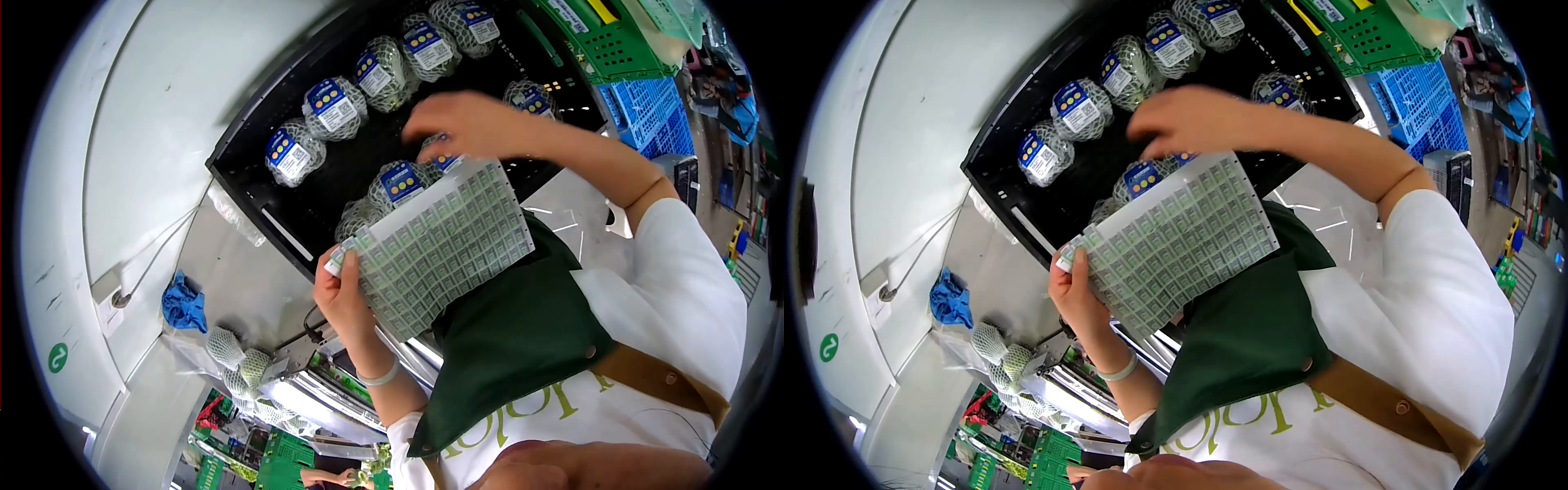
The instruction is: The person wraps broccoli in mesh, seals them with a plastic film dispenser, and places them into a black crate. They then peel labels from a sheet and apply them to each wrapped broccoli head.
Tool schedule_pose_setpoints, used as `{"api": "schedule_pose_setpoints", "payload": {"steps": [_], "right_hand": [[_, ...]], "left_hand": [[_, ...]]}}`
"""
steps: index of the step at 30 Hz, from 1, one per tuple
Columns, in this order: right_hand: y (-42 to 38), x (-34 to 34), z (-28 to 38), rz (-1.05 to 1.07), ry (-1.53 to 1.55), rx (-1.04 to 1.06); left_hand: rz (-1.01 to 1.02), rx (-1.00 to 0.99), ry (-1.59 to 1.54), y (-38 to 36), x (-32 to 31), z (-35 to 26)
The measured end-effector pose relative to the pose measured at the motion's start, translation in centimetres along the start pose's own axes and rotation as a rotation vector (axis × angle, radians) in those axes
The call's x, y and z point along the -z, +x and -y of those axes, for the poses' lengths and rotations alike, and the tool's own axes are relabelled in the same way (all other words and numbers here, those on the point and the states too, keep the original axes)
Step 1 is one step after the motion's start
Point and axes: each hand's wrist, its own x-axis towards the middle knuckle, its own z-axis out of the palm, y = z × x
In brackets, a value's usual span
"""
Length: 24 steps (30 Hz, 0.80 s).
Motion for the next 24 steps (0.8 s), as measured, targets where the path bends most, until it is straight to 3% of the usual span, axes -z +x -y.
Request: {"api": "schedule_pose_setpoints", "payload": {"steps": [2,8,11,12,15,16,17,18,20,21,22,24], "right_hand": [[1.8,-2.0,4.6,0.013,0.204,0.178],[5.2,-5.0,9.1,0.057,-0.136,0.503],[4.3,-6.2,10.1,-0.128,-0.342,0.670],[4.1,-7.2,10.4,-0.182,-0.355,0.701],[3.0,-7.5,9.7,-0.075,-0.115,0.636],[3.2,-5.6,10.7,0.133,0.081,0.243],[2.9,-5.1,8.9,-0.058,0.438,0.084],[3.0,-3.8,7.2,-0.142,0.583,-0.151],[3.0,-2.2,2.7,-0.141,0.673,-0.506],[2.5,-3.4,-0.8,-0.145,0.685,-0.582],[2.1,-5.0,-4.4,-0.120,0.382,-0.589],[1.7,-6.0,-6.8,0.034,0.338,-0.765]], "left_hand": [[0.022,-0.013,0.073,-0.3,-0.6,-0.8],[0.067,-0.086,0.181,-1.5,0.0,-1.6],[0.040,-0.076,0.147,-1.8,0.5,-0.9],[0.031,-0.051,0.130,-1.9,1.2,0.0],[-0.092,-0.029,0.164,-2.5,2.9,1.0],[-0.151,-0.024,0.183,-2.8,4.4,1.3],[-0.212,-0.015,0.204,-3.1,6.0,1.5],[-0.236,-0.002,0.114,-3.5,7.3,1.4],[-0.185,-0.005,-0.041,-4.4,10.5,1.4],[-0.182,-0.005,-0.092,-4.8,11.5,1.3],[-0.187,-0.025,-0.107,-5.1,12.2,1.4],[-0.087,-0.086,-0.144,-5.4,14.6,2.2]]}}
